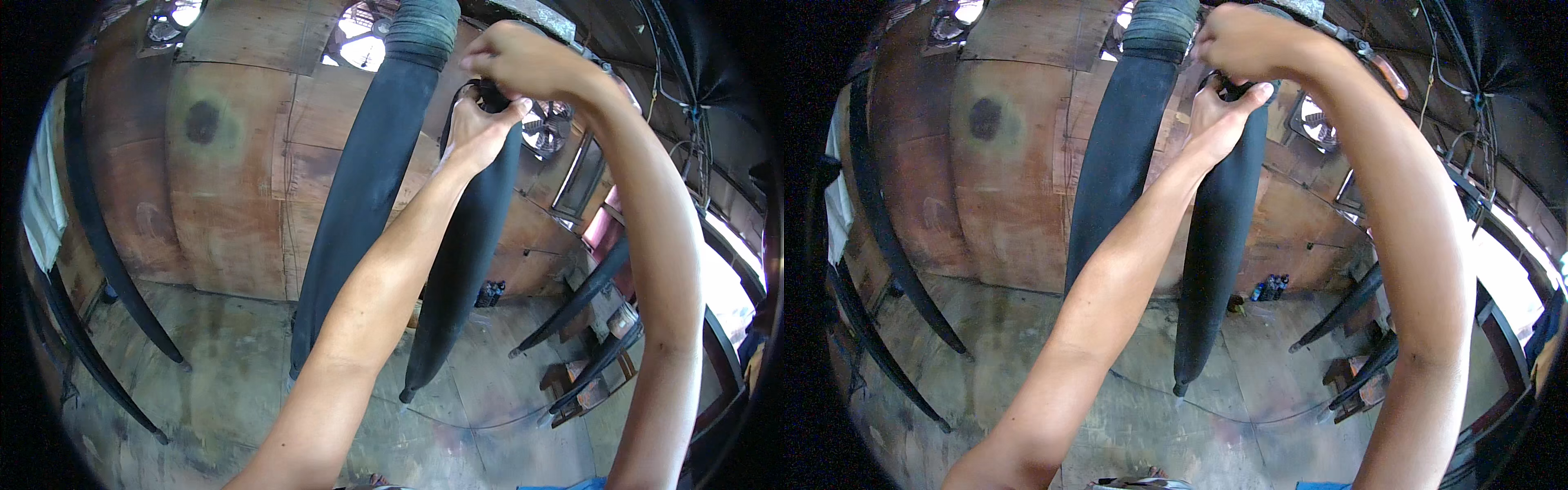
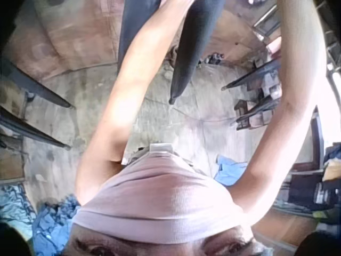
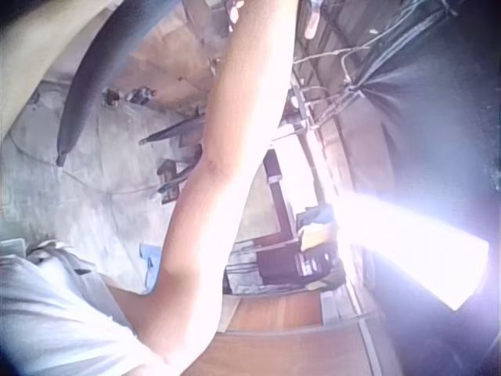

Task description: The person secures two hanging black cylindrical forms with black straps, then picks up a pair of light blue jeans from a pile and places them over the forms. The person uses a spray gun to apply a mist to the jeans while they are mounted on the forms.

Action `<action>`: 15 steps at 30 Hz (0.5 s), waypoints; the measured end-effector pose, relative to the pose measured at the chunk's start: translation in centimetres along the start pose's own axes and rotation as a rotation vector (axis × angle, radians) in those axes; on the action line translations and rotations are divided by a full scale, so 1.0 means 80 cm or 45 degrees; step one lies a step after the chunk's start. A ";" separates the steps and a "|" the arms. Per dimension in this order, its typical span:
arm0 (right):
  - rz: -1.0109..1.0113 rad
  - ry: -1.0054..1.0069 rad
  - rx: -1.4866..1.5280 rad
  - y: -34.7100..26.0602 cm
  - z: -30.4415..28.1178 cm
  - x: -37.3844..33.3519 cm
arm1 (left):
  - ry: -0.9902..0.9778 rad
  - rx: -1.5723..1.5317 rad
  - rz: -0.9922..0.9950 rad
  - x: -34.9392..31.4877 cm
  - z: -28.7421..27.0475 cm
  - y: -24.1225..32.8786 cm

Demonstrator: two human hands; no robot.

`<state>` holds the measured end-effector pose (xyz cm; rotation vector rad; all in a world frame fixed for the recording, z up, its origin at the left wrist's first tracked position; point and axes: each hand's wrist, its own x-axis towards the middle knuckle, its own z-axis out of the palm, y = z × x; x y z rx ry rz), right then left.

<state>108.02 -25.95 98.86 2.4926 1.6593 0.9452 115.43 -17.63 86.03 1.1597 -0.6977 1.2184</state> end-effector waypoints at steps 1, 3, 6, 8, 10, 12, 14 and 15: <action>0.054 -0.118 -0.102 -0.003 0.010 0.008 | 0.049 0.182 0.043 0.000 0.001 -0.003; 0.104 -0.246 -0.619 -0.012 0.030 0.026 | -0.090 0.196 0.091 0.000 0.004 -0.008; 0.234 -0.498 -0.689 -0.020 0.036 0.030 | -0.083 0.238 0.235 0.001 0.008 -0.013; 0.207 -0.414 -0.624 -0.023 0.032 0.025 | -0.045 0.196 0.158 0.000 0.011 -0.014; 0.191 -0.326 -0.529 -0.024 0.026 0.018 | -0.022 0.484 -0.093 -0.003 0.015 -0.013; 0.282 -0.395 -0.399 -0.026 0.024 0.011 | -0.032 0.682 -0.253 -0.007 0.017 -0.011; 0.311 -0.431 -0.359 -0.027 0.022 0.009 | -0.056 0.793 -0.264 -0.010 0.019 -0.009; 0.291 -0.448 -0.392 -0.028 0.022 0.007 | -0.080 0.896 -0.168 -0.009 0.019 -0.008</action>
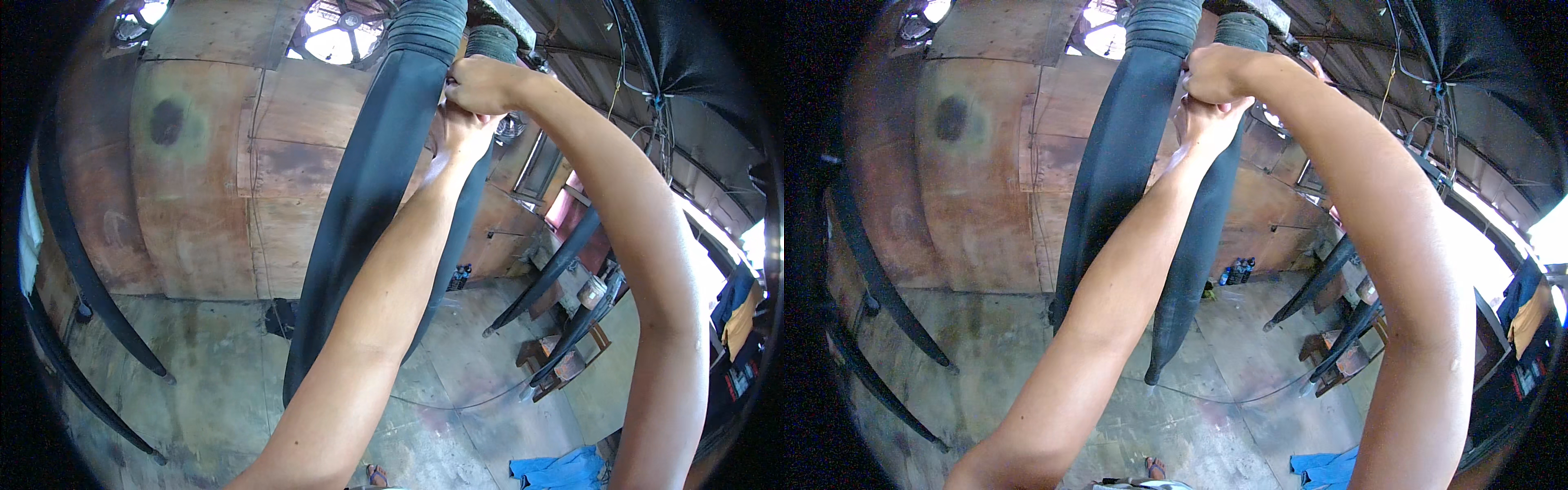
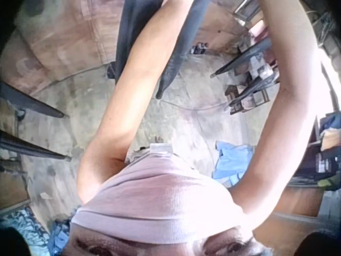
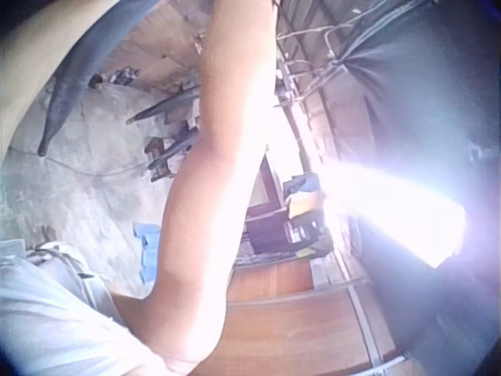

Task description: The person secures two hanging black cylindrical forms with black straps, then picks up a pair of light blue jeans from a pile and places them over the forms. The person uses a spray gun to apply a mist to the jeans while they are mounted on the forms.

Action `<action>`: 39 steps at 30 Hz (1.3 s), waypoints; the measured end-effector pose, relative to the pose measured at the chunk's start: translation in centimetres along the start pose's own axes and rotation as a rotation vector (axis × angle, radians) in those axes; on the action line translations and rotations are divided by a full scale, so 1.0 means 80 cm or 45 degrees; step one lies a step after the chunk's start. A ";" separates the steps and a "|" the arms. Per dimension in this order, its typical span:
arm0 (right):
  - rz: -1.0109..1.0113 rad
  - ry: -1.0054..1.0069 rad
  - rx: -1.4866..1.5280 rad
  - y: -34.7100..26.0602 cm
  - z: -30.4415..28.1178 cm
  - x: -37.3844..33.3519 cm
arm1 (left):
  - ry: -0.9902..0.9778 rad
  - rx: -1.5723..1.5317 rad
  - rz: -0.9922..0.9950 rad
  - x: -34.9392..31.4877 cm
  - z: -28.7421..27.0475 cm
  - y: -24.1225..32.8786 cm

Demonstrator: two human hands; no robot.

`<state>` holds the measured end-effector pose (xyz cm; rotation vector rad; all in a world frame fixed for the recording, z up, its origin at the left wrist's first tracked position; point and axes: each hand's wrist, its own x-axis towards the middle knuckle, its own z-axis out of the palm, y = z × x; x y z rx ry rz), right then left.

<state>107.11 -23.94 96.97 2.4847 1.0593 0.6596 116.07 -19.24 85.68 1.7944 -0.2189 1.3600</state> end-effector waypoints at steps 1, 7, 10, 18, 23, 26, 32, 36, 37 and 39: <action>-0.072 0.024 -0.013 0.000 -0.001 0.002 | 0.178 0.017 0.073 0.000 0.000 0.001; 0.076 0.420 0.280 0.006 0.011 -0.012 | 0.264 -0.159 0.038 -0.006 -0.009 0.000; 0.090 0.561 0.558 0.016 0.023 -0.024 | 0.194 -0.347 0.138 -0.003 -0.014 -0.006; 0.309 0.639 0.653 0.014 0.047 -0.034 | 0.344 0.060 -0.007 -0.006 -0.022 -0.012; 0.514 0.262 1.157 0.006 0.012 -0.058 | 0.375 0.086 -0.057 -0.002 -0.027 -0.007; 0.363 0.260 0.811 -0.004 -0.014 -0.072 | 0.298 -0.038 -0.097 0.008 -0.024 -0.014; 0.067 0.210 0.518 -0.014 -0.028 -0.119 | 0.364 0.012 0.095 0.015 -0.019 -0.032; 0.096 0.208 0.605 0.010 -0.022 -0.181 | 0.334 -0.055 0.102 0.013 -0.026 -0.023; 0.155 0.225 0.576 0.017 -0.015 -0.196 | 0.280 -0.096 0.051 0.012 -0.029 -0.020; 0.205 0.280 0.516 0.033 -0.001 -0.219 | 0.215 -0.198 0.014 0.010 -0.034 -0.015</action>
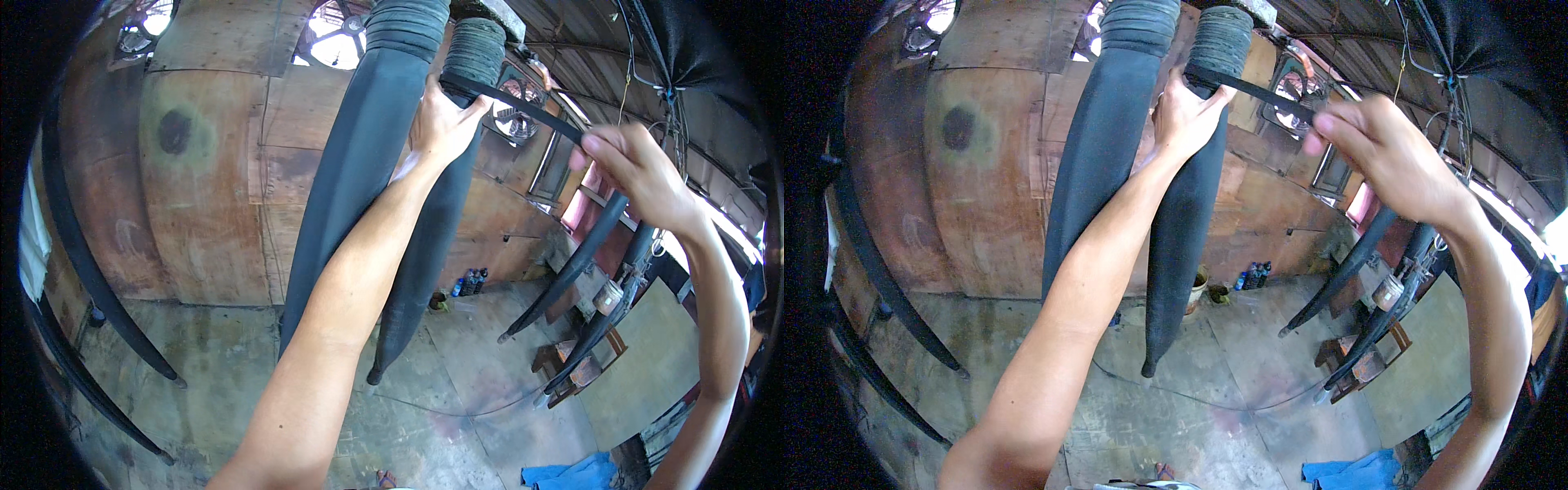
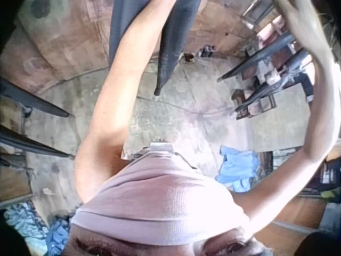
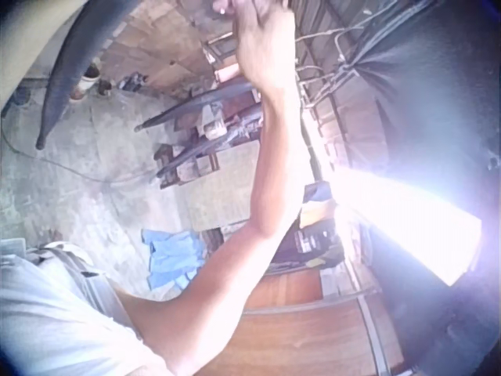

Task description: The person secures two hanging black cylindrical forms with black straps, then picks up a pair of light blue jeans from a pile and places them over the forms. The person uses a spray gun to apply a mist to the jeans while they are mounted on the forms.

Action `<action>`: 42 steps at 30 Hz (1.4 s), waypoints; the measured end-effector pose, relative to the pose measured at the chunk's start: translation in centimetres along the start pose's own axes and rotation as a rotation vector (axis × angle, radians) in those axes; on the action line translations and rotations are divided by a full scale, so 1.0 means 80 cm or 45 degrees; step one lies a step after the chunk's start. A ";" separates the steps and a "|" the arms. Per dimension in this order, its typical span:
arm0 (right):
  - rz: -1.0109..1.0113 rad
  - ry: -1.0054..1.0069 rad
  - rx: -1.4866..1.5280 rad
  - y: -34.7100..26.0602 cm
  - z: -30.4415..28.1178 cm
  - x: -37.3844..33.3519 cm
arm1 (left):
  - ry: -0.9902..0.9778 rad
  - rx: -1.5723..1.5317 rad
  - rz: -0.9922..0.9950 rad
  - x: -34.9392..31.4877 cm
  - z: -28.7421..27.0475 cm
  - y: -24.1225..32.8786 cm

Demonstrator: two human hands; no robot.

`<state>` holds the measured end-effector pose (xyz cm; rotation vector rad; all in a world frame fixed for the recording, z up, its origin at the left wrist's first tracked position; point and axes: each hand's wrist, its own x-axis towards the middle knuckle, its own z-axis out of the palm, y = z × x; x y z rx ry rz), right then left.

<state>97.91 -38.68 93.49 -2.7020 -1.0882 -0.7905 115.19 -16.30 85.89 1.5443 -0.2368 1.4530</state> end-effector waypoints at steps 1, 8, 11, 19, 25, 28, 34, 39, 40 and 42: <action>0.051 0.023 0.086 0.011 0.004 -0.004 | -0.037 -0.011 -0.041 -0.001 0.000 0.002; -0.050 0.006 0.089 0.056 -0.006 -0.015 | -0.069 -0.318 0.036 -0.002 0.009 0.005; -0.117 -0.067 0.132 0.068 -0.012 -0.023 | -0.085 -0.471 0.056 -0.005 0.010 0.009; -0.084 0.083 -0.049 0.087 -0.027 -0.005 | -0.201 -0.655 -0.049 -0.008 0.008 0.016; -0.199 0.016 -0.042 0.100 -0.024 -0.013 | -0.299 -0.777 -0.104 -0.010 -0.002 0.022; -0.408 0.091 -0.170 0.135 -0.015 0.019 | -0.367 -0.772 -0.229 -0.011 -0.011 0.027; -0.516 0.063 -0.168 0.182 0.016 0.081 | -0.572 -0.792 -0.217 -0.013 -0.026 0.034; -0.656 0.126 -0.211 0.185 0.053 0.144 | -0.747 -0.920 -0.316 -0.014 -0.045 0.042; -0.645 0.116 -0.184 0.182 0.060 0.158 | -0.744 -0.974 -0.334 -0.013 -0.048 0.043; -0.641 0.101 -0.157 0.173 0.076 0.184 | -0.764 -1.111 -0.352 -0.013 -0.053 0.044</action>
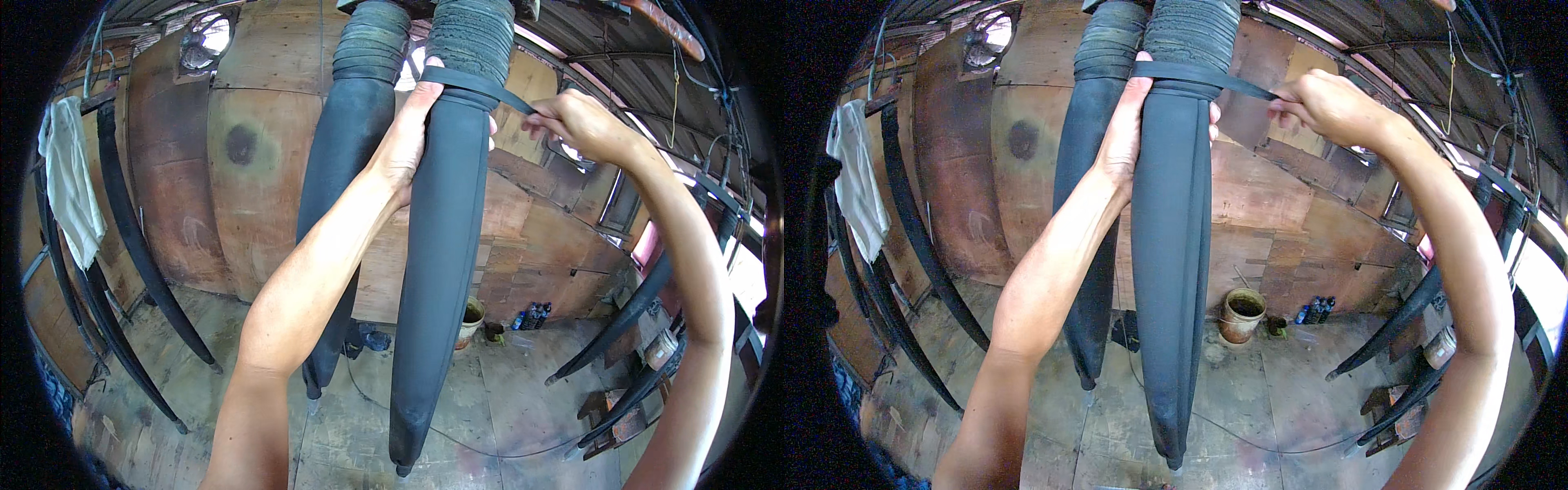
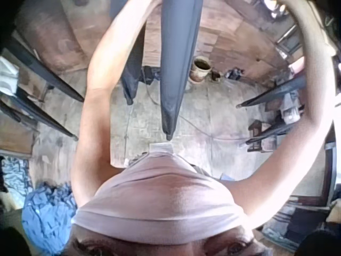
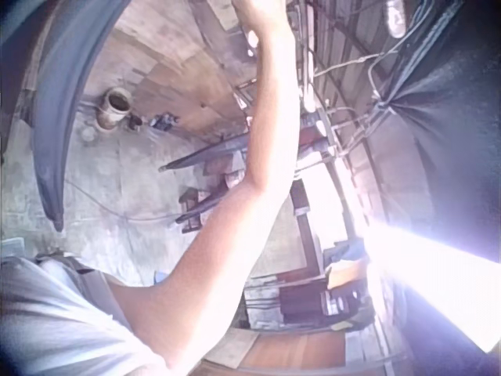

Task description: The person secures two hanging black cylindrical forms with black straps, then picks up a pair of light blue jeans from a pile and places them over the forms. The person uses a spray gun to apply a mist to the jeans while they are mounted on the forms.

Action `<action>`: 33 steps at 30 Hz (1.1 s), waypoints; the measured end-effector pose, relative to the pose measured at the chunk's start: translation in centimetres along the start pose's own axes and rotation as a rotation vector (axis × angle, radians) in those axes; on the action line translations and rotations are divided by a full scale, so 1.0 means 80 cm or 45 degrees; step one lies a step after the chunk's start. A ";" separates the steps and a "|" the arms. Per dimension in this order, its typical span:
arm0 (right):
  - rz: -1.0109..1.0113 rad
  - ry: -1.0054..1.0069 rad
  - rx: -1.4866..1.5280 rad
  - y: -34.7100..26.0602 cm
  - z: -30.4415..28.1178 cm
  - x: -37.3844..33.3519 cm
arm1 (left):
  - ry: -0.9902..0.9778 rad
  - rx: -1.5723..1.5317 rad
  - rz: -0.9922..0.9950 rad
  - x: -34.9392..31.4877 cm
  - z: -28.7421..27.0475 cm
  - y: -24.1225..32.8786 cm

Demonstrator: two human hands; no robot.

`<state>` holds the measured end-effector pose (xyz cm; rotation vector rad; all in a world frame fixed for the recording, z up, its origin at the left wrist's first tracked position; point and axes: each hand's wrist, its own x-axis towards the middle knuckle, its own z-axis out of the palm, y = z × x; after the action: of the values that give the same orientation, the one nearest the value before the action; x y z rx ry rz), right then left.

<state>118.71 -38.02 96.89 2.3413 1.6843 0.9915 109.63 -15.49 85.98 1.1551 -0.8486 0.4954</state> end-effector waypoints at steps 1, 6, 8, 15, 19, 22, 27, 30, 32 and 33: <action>0.024 -0.012 0.034 -0.001 0.008 0.014 | 0.002 -0.002 -0.009 -0.001 -0.002 0.002; -0.032 0.106 0.015 -0.015 0.047 0.073 | -0.098 -0.266 -0.128 -0.007 -0.013 0.009; -0.110 0.224 0.253 -0.025 0.061 0.090 | -0.139 -0.359 -0.182 -0.007 -0.020 0.010; -0.201 0.340 0.670 -0.042 0.070 0.104 | -0.311 -0.568 -0.156 0.005 -0.033 0.001; -0.015 0.148 0.622 -0.031 0.057 0.090 | -0.290 -0.393 -0.035 0.012 -0.023 -0.011; 0.251 -0.190 0.307 -0.036 0.012 0.074 | -0.327 -0.363 0.048 0.018 -0.014 -0.023; 0.629 -0.684 0.341 -0.108 -0.123 0.014 | -0.190 -0.317 0.109 0.029 0.001 -0.041; 0.307 -0.296 0.233 -0.146 -0.133 0.046 | -0.001 -0.331 0.182 0.038 0.019 -0.054; 0.201 -0.044 -0.047 -0.159 -0.116 0.083 | 0.161 -0.361 0.298 0.042 0.030 -0.063; 0.002 0.023 -0.102 -0.163 -0.100 0.107 | 0.195 -0.384 0.283 0.044 0.029 -0.064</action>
<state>105.21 -27.74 101.39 2.2905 1.6174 1.0626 114.77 -19.76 86.13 0.7412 -0.8880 0.6076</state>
